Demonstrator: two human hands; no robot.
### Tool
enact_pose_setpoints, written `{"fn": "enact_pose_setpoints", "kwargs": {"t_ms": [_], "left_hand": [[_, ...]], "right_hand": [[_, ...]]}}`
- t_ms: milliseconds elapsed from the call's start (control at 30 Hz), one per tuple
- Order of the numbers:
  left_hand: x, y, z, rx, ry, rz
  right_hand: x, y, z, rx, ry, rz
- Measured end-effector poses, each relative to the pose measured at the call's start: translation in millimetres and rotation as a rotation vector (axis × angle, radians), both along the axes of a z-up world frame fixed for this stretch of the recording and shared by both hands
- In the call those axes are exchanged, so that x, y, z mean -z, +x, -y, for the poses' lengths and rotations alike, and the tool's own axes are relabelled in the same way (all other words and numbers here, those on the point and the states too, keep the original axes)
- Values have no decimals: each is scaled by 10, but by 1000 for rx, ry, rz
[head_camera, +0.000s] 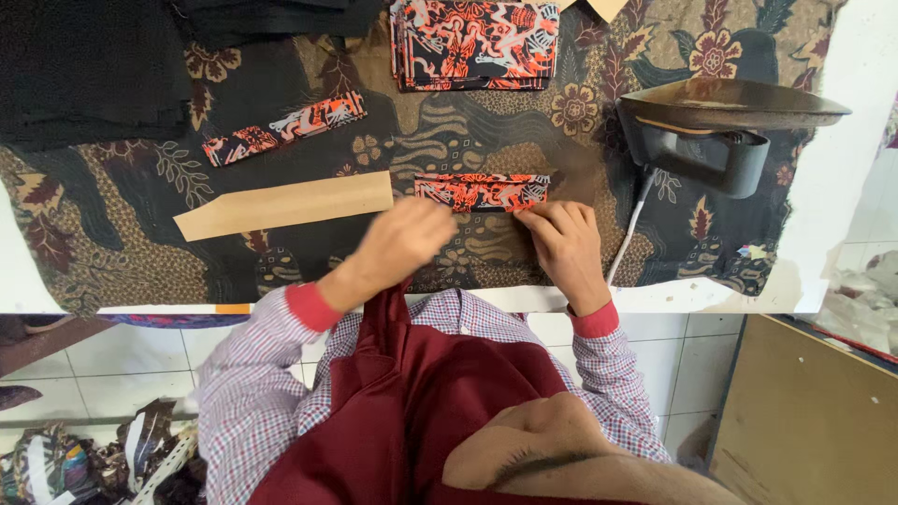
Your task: The person repeatedly folds narrow strips of patterned fabric over a cardboard template and presses them with a handheld iron. The person stacks finished strips on the table and continues the same folding and pressing sequence on new strips.
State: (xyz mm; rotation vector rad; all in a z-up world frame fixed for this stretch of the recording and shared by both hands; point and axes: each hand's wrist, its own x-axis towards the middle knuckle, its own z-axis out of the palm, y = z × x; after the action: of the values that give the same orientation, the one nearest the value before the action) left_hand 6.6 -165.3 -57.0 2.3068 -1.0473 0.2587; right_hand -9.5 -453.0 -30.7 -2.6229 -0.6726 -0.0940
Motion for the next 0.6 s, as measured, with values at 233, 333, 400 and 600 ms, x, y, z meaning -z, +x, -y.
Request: {"fn": "enact_pose_setpoints", "kwargs": {"t_ms": [233, 333, 400, 600], "left_hand": [[166, 110, 219, -1, 190, 179], [207, 107, 220, 2, 233, 191], [209, 121, 233, 15, 250, 164], [107, 255, 290, -22, 133, 174]], "right_hand": [[-8, 35, -44, 11, -45, 14], [-8, 51, -54, 2, -73, 37], [4, 68, -65, -4, -85, 48], [54, 126, -78, 8, -92, 35]]}}
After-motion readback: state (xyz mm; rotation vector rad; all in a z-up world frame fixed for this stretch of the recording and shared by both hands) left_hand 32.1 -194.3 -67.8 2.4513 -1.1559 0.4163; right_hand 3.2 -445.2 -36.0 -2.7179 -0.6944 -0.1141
